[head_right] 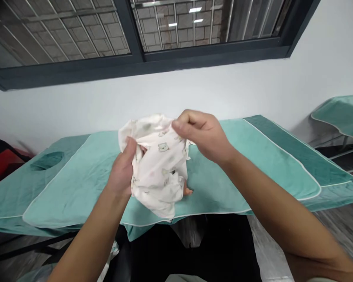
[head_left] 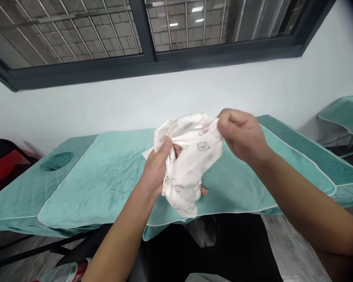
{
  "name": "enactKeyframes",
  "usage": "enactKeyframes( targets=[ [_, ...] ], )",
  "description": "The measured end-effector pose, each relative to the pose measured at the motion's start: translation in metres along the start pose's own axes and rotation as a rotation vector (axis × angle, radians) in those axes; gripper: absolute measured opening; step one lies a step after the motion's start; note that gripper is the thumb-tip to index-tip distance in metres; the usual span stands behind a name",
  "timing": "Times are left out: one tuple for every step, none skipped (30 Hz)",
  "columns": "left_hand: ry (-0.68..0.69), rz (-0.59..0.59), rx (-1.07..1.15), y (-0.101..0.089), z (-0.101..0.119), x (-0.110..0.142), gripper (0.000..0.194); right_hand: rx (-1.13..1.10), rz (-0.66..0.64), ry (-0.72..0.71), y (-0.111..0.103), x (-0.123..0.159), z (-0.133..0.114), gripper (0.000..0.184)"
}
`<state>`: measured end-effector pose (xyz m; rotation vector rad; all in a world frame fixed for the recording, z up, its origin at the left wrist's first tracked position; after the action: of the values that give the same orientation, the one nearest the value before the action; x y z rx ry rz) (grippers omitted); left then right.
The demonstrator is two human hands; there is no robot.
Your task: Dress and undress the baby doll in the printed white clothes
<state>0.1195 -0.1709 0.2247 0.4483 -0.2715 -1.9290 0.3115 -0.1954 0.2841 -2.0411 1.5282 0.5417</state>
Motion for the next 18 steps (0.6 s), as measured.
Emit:
enactKeyframes(
  targets=[
    [-0.032, -0.023, -0.006, 0.0, 0.001, 0.003, 0.041, -0.076, 0.058, -0.007, 0.002, 0.0, -0.002, 0.037],
    [-0.075, -0.069, -0.013, 0.001, 0.003, 0.007, 0.04, -0.142, 0.086, 0.007, 0.005, 0.0, -0.004, 0.039],
    [-0.117, -0.123, -0.027, 0.003, 0.004, 0.01, 0.041, -0.199, 0.1, 0.03, 0.008, -0.001, -0.004, 0.041],
    [-0.142, -0.17, -0.054, 0.004, 0.006, 0.013, 0.045, -0.254, 0.108, 0.051, 0.011, -0.001, -0.002, 0.042],
    [-0.146, -0.206, -0.083, 0.006, 0.008, 0.014, 0.049, -0.301, 0.109, 0.072, 0.012, -0.001, 0.0, 0.043],
    [-0.123, -0.222, -0.107, 0.008, 0.009, 0.014, 0.051, -0.335, 0.093, 0.095, 0.013, -0.002, 0.004, 0.043],
    [-0.078, -0.215, -0.126, 0.009, 0.011, 0.012, 0.051, -0.345, 0.035, 0.124, 0.014, -0.002, 0.009, 0.043],
    [-0.022, -0.188, -0.144, 0.01, 0.011, 0.008, 0.048, -0.327, -0.081, 0.172, 0.016, -0.002, 0.015, 0.041],
    [0.029, -0.151, -0.163, 0.01, 0.011, 0.004, 0.045, -0.28, -0.244, 0.233, 0.019, -0.001, 0.022, 0.038],
    [0.061, -0.113, -0.186, 0.01, 0.009, 0.0, 0.042, -0.211, -0.423, 0.301, 0.022, 0.001, 0.029, 0.035],
    [0.073, -0.078, -0.213, 0.009, 0.007, -0.005, 0.041, -0.135, -0.582, 0.358, 0.023, 0.003, 0.035, 0.033],
    [0.069, -0.054, -0.241, 0.008, 0.004, -0.008, 0.04, -0.073, -0.687, 0.393, 0.023, 0.006, 0.04, 0.032],
    [0.06, -0.044, -0.265, 0.006, 0.001, -0.011, 0.04, -0.038, -0.71, 0.404, 0.021, 0.007, 0.044, 0.032],
    [0.045, -0.057, -0.282, 0.004, -0.002, -0.012, 0.039, -0.037, -0.66, 0.395, 0.018, 0.007, 0.046, 0.032],
    [0.016, -0.099, -0.298, 0.003, -0.005, -0.012, 0.037, -0.066, -0.559, 0.373, 0.013, 0.005, 0.046, 0.032],
    [-0.031, -0.169, -0.317, 0.003, -0.008, -0.011, 0.035, -0.117, -0.443, 0.352, 0.008, 0.004, 0.047, 0.033],
    [-0.092, -0.255, -0.338, 0.004, -0.012, -0.009, 0.034, -0.178, -0.329, 0.34, 0.003, 0.004, 0.047, 0.034],
    [-0.152, -0.335, -0.355, 0.005, -0.016, -0.007, 0.034, -0.236, -0.229, 0.341, -0.001, 0.004, 0.049, 0.036]
  ],
)
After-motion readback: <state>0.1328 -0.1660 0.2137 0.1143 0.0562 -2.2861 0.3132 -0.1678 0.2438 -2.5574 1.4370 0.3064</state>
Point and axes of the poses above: each hand's wrist, its own x-axis away from the middle knuckle, its own y-axis out of the palm, z = x × y, the point moved 3 cm from there along -x, towards the middle knuckle, and after that the axes turned 7 degrees about -z, right-handed, at the moved point
